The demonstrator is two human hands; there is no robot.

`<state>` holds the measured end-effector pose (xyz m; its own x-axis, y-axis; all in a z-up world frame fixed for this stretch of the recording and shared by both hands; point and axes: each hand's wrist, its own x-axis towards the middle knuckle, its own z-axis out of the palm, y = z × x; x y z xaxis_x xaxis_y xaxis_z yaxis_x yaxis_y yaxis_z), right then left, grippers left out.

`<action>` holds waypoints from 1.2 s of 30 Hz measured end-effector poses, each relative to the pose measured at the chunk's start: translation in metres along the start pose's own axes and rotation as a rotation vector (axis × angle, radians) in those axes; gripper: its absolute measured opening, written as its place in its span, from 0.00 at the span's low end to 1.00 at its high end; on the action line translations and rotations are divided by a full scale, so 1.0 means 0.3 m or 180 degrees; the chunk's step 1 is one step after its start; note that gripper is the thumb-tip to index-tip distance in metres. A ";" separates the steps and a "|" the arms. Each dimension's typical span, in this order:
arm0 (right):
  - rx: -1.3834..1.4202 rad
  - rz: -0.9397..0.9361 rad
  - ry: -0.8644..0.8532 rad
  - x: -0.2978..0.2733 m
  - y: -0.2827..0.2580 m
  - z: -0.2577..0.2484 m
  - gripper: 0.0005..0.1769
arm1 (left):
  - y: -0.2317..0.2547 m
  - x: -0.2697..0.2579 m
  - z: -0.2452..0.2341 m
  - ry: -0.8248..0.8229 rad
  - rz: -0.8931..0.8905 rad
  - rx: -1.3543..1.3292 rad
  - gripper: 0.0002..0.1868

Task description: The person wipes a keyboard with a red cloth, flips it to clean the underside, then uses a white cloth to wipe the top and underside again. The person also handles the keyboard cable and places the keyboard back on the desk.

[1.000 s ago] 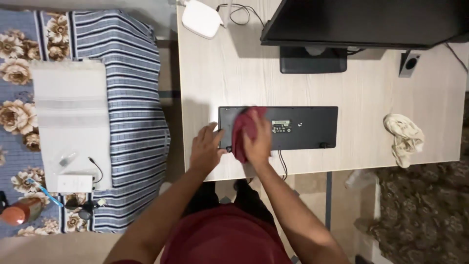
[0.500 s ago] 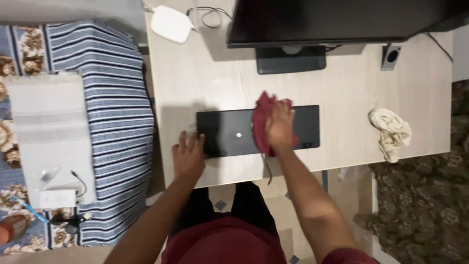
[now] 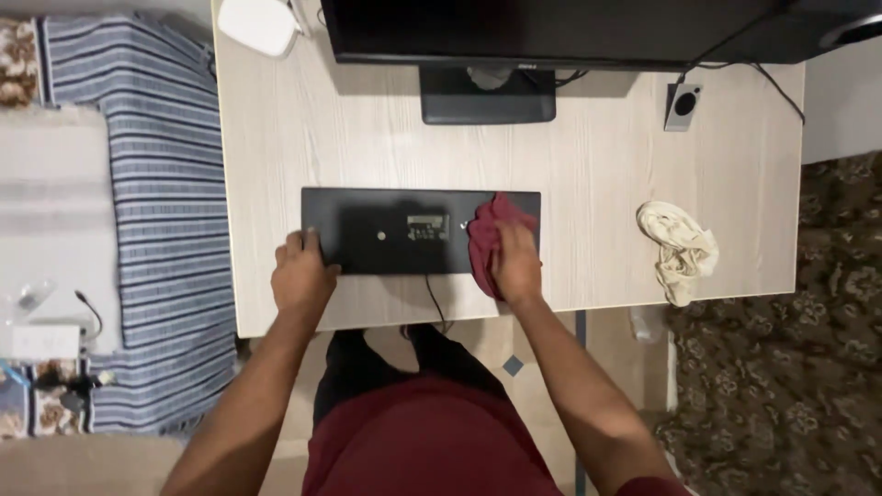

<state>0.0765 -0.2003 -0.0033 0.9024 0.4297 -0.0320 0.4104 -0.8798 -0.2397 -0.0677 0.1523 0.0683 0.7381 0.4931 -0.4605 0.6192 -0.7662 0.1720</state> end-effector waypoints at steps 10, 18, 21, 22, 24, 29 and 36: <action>0.1281 0.1834 -0.0819 -0.049 0.300 -0.468 0.41 | 0.083 -0.045 0.001 0.0059 -0.0541 -0.0446 0.39; 0.0673 0.1045 -0.2479 -0.177 -0.037 -0.340 0.50 | 0.057 -0.013 0.046 0.0092 -0.0577 -0.0487 0.37; 0.0668 0.1169 -0.2490 -0.183 -0.174 -0.402 0.52 | 0.052 -0.008 0.049 0.0106 -0.0499 -0.0530 0.36; 0.0722 0.1151 -0.2494 -0.171 -0.232 -0.478 0.54 | 0.055 -0.011 0.037 0.0065 -0.0477 -0.0528 0.36; 0.0776 0.1141 -0.2491 -0.167 -0.268 -0.521 0.55 | 0.053 -0.016 0.017 0.0025 -0.0444 -0.0525 0.36; 0.0658 0.1540 -0.1614 -0.176 -0.071 -0.364 0.37 | 0.047 -0.034 -0.039 -0.0116 -0.0400 -0.0694 0.37; 0.0453 0.1162 -0.1686 -0.215 -0.181 -0.334 0.45 | 0.004 -0.006 -0.014 -0.0139 -0.0313 -0.0659 0.37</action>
<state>0.0091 -0.2006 0.1089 0.7788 0.1827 -0.6001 0.0361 -0.9681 -0.2478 -0.0670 0.1521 0.0731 0.6619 0.5396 -0.5203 0.7328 -0.6121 0.2974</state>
